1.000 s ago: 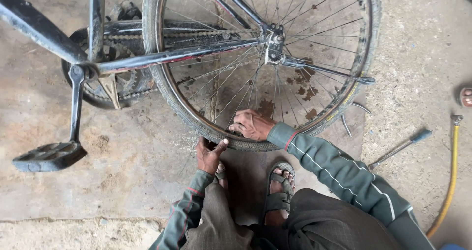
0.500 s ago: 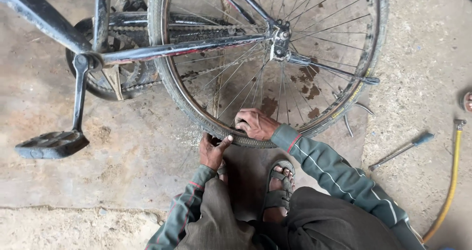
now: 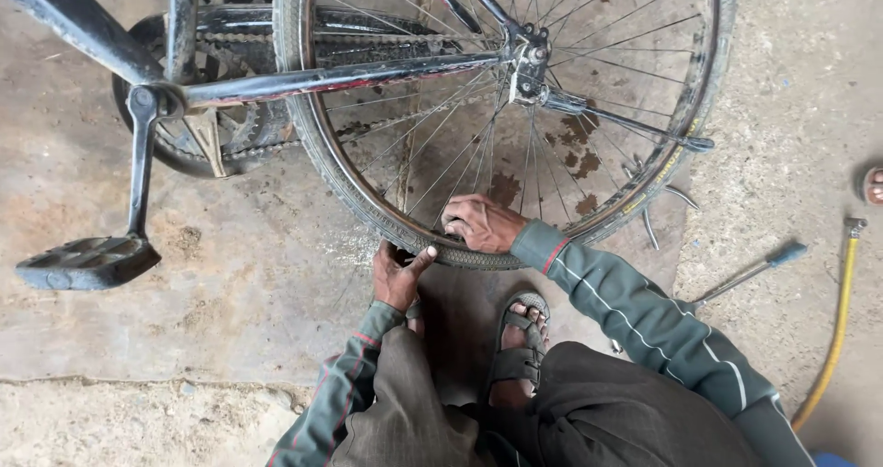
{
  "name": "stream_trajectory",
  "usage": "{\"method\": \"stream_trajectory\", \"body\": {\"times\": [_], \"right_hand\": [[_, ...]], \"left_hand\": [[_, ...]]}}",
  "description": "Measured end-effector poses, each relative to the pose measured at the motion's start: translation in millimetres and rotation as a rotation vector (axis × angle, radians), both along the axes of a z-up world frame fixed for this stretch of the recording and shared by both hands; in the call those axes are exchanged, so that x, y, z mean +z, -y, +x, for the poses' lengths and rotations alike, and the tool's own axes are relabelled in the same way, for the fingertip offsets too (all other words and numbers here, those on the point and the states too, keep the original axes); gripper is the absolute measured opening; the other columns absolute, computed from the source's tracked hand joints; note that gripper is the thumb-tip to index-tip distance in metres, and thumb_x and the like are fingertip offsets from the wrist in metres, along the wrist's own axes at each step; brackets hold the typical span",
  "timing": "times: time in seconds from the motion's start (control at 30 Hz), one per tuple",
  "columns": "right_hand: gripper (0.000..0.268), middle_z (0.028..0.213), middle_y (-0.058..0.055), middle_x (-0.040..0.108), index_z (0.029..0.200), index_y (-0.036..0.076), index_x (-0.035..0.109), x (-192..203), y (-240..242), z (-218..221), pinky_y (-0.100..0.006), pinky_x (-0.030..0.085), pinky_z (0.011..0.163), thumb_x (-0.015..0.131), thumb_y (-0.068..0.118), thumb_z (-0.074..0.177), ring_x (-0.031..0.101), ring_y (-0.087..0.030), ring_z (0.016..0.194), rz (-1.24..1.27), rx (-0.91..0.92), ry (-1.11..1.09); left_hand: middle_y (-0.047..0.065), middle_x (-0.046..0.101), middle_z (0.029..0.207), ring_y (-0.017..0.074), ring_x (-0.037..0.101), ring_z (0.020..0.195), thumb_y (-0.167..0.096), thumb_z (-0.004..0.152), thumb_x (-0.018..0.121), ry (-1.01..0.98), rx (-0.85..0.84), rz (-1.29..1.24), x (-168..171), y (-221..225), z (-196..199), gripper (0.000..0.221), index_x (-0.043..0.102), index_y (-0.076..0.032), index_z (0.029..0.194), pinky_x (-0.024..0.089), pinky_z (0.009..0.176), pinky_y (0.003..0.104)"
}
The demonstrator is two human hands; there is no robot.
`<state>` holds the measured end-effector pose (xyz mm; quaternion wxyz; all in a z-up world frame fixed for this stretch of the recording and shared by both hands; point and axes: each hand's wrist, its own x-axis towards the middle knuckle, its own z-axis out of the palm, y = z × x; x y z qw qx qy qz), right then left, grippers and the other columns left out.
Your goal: Checking the inner tube and reassembling a bicycle wheel and tire.
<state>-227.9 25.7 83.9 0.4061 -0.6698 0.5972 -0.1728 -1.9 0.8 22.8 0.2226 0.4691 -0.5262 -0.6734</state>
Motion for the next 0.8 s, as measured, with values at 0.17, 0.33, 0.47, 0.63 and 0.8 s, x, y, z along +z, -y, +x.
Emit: {"method": "stream_trajectory", "body": {"times": [0.17, 0.33, 0.47, 0.63, 0.8], "right_hand": [[0.022, 0.085, -0.015, 0.058, 0.086, -0.002, 0.059, 6.1, -0.3, 12.5, -0.046, 0.051, 0.072, 0.06, 0.016, 0.098, 0.064, -0.032, 0.076, 0.143, -0.042, -0.169], [0.027, 0.081, -0.015, 0.057, 0.085, -0.001, 0.058, -13.5, -2.8, 3.3, -0.045, 0.053, 0.076, 0.055, 0.018, 0.104, 0.061, -0.03, 0.078, 0.064, 0.09, -0.223], [0.02, 0.086, -0.015, 0.06, 0.096, -0.003, 0.061, -24.9, 1.7, -9.6, -0.047, 0.053, 0.078, 0.053, 0.015, 0.101, 0.06, -0.034, 0.085, -0.215, 0.162, -0.107], [0.033, 0.076, -0.018, 0.059, 0.08, -0.002, 0.062, -12.1, 3.6, 6.6, -0.048, 0.051, 0.074, 0.061, 0.025, 0.1, 0.062, -0.035, 0.074, 0.142, 0.012, -0.249], [0.035, 0.08, -0.02, 0.059, 0.079, -0.005, 0.059, -18.1, -1.3, 8.8, -0.05, 0.049, 0.072, 0.065, 0.023, 0.098, 0.064, -0.038, 0.077, 0.16, -0.067, -0.213]], "left_hand": [[0.015, 0.076, 0.101, 0.0232, 0.072, 0.087, -0.03, 0.076, 0.089, 0.042, 0.015, -0.006, -2.9, 0.6, 0.3, 0.059, 0.062, 0.004, 0.115, 0.057, 0.079, 0.037], [0.017, 0.075, 0.104, 0.0254, 0.072, 0.091, -0.03, 0.076, 0.088, 0.064, -0.011, 0.005, 2.4, 1.1, -0.9, 0.06, 0.061, 0.004, 0.118, 0.057, 0.081, 0.038], [0.018, 0.075, 0.107, 0.0257, 0.072, 0.095, -0.03, 0.077, 0.088, 0.056, -0.006, -0.05, -3.1, -1.1, 2.4, 0.06, 0.062, 0.004, 0.119, 0.057, 0.084, 0.038], [0.017, 0.074, 0.11, 0.0255, 0.073, 0.098, -0.031, 0.077, 0.087, -0.03, 0.005, 0.053, 0.4, -0.5, 1.5, 0.062, 0.059, 0.004, 0.12, 0.06, 0.085, 0.038], [0.017, 0.074, 0.109, 0.0252, 0.073, 0.099, -0.031, 0.077, 0.088, -0.024, -0.004, 0.065, 0.3, -0.1, 0.3, 0.062, 0.058, 0.004, 0.119, 0.06, 0.086, 0.038]]}}
